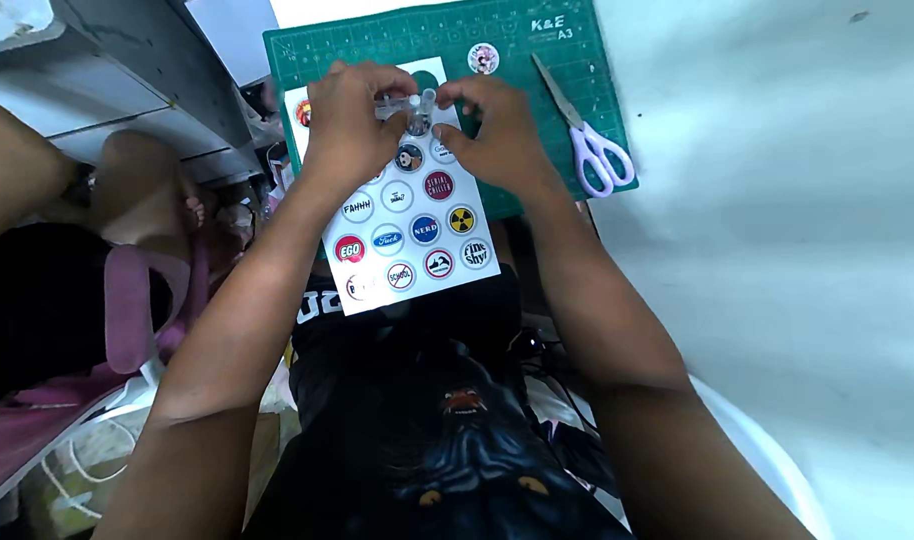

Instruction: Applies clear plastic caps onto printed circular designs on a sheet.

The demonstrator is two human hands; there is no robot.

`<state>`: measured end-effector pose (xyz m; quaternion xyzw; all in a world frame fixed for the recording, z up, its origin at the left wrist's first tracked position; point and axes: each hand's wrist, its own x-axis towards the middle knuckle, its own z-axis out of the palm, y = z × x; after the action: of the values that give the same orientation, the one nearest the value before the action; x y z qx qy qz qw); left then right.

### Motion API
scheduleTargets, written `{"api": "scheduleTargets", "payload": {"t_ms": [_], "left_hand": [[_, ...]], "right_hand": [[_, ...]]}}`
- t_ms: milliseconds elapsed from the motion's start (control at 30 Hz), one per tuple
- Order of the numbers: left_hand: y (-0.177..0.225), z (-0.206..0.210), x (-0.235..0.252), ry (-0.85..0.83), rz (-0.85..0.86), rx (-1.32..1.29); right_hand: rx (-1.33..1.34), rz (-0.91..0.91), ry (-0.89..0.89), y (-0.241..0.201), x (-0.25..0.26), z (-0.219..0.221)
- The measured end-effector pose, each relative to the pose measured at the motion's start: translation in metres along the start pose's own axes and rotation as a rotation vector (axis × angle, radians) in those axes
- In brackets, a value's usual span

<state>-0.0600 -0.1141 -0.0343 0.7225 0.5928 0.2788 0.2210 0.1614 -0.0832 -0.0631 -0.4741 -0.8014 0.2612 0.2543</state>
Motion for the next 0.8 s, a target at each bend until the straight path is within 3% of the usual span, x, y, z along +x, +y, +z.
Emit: {"api": "scheduleTargets", "payload": {"t_ms": [800], "left_hand": [[-0.008,0.005,0.010,-0.073,0.124,0.298]], "right_hand": [[-0.134,0.033,-0.078,-0.002,0.012,0.008]]}}
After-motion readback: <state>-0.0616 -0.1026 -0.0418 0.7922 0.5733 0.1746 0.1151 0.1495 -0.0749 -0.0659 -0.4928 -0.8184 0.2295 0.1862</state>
